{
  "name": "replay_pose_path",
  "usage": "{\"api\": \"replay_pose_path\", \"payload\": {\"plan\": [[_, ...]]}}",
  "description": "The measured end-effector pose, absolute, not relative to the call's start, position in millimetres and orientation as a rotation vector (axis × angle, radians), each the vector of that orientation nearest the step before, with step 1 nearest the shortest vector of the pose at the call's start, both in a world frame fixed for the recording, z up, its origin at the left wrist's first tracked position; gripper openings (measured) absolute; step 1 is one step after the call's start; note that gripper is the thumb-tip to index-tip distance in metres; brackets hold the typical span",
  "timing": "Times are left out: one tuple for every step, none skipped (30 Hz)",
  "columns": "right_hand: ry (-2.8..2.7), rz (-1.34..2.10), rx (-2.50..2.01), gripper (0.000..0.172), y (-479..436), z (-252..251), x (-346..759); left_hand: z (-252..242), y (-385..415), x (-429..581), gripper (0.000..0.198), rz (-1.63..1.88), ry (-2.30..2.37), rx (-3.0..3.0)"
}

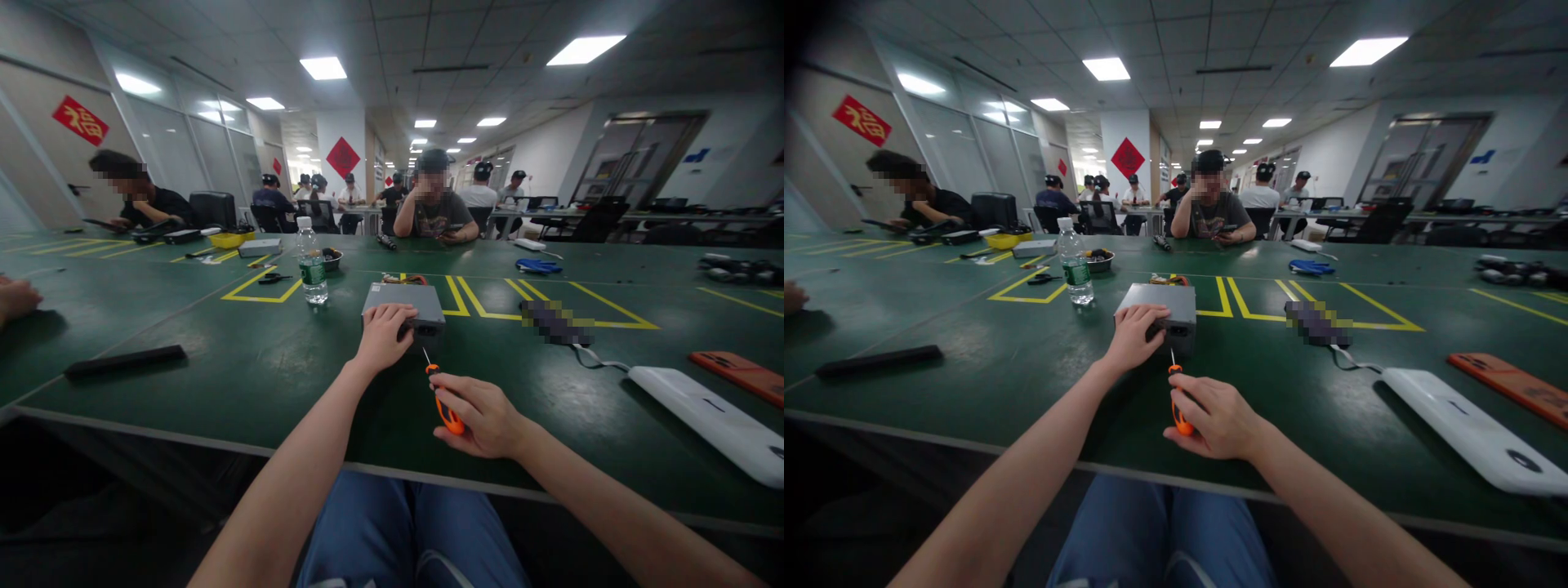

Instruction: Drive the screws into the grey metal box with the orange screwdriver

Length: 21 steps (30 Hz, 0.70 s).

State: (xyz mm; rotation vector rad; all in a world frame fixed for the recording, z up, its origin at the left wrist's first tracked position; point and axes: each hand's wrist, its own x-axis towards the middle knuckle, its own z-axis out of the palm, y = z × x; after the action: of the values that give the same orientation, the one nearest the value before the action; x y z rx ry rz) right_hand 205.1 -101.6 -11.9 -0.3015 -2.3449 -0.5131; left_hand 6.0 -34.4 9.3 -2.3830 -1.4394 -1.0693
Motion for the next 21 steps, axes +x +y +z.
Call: {"api": "replay_pose_path", "payload": {"plan": [[-2.353,-0.510,-0.304,0.034,-101.3,-12.1,204.2,9.4,-34.4,6.0,0.034,-1.072,-1.437,-2.385],[-2.355,-0.508,-0.307,0.034,-100.9,-12.3,203.4,9.3,-34.3,6.0,0.033,-1.074,-1.433,-2.387],[-2.350,-0.507,-0.311,0.033,-100.6,-12.4,202.8,9.1,-34.1,6.0,0.033,-1.077,-1.432,-2.386],[-2.343,-0.507,-0.313,0.033,-100.2,-12.4,202.3,8.9,-33.9,6.1,0.032,-1.080,-1.430,-2.385],[-2.336,-0.508,-0.317,0.033,-99.8,-12.5,202.0,8.6,-33.6,6.1,0.032,-1.086,-1.425,-2.381],[-2.331,-0.508,-0.321,0.033,-99.5,-12.5,201.7,8.3,-33.3,6.2,0.031,-1.091,-1.422,-2.378],[-2.331,-0.507,-0.323,0.033,-99.2,-12.5,201.4,8.1,-33.0,6.3,0.031,-1.095,-1.421,-2.376],[-2.332,-0.505,-0.325,0.033,-98.8,-12.5,201.1,7.9,-32.8,6.5,0.031,-1.096,-1.422,-2.374],[-2.333,-0.501,-0.326,0.033,-98.5,-12.5,200.9,7.9,-32.6,6.6,0.032,-1.093,-1.427,-2.374],[-2.334,-0.497,-0.328,0.033,-98.2,-12.5,200.7,7.9,-32.6,6.8,0.032,-1.089,-1.434,-2.375],[-2.334,-0.492,-0.328,0.033,-97.9,-12.5,200.5,8.0,-32.6,6.9,0.032,-1.083,-1.442,-2.376],[-2.334,-0.489,-0.329,0.033,-97.6,-12.4,200.4,8.1,-32.7,7.0,0.032,-1.077,-1.449,-2.378],[-2.333,-0.487,-0.332,0.033,-97.3,-12.4,200.3,8.2,-32.7,7.0,0.032,-1.074,-1.453,-2.378],[-2.332,-0.489,-0.335,0.033,-97.0,-12.4,200.3,8.2,-32.7,6.9,0.032,-1.072,-1.455,-2.379],[-2.330,-0.492,-0.341,0.033,-96.7,-12.4,200.3,8.1,-32.6,6.9,0.032,-1.071,-1.454,-2.378],[-2.325,-0.498,-0.345,0.033,-96.5,-12.4,200.3,7.9,-32.4,6.8,0.032,-1.074,-1.449,-2.376],[-2.321,-0.504,-0.350,0.032,-96.3,-12.4,200.3,7.6,-32.1,6.7,0.031,-1.079,-1.442,-2.373],[-2.318,-0.512,-0.353,0.031,-96.3,-12.2,200.1,7.3,-31.8,6.6,0.031,-1.085,-1.434,-2.370],[-2.319,-0.520,-0.356,0.031,-96.4,-12.0,199.8,6.9,-31.6,6.5,0.031,-1.093,-1.425,-2.368],[-2.325,-0.528,-0.359,0.031,-96.7,-11.5,199.3,6.6,-31.4,6.5,0.030,-1.100,-1.417,-2.367],[-2.336,-0.535,-0.360,0.032,-97.3,-10.9,198.6,6.5,-31.3,6.5,0.030,-1.104,-1.411,-2.366]]}}
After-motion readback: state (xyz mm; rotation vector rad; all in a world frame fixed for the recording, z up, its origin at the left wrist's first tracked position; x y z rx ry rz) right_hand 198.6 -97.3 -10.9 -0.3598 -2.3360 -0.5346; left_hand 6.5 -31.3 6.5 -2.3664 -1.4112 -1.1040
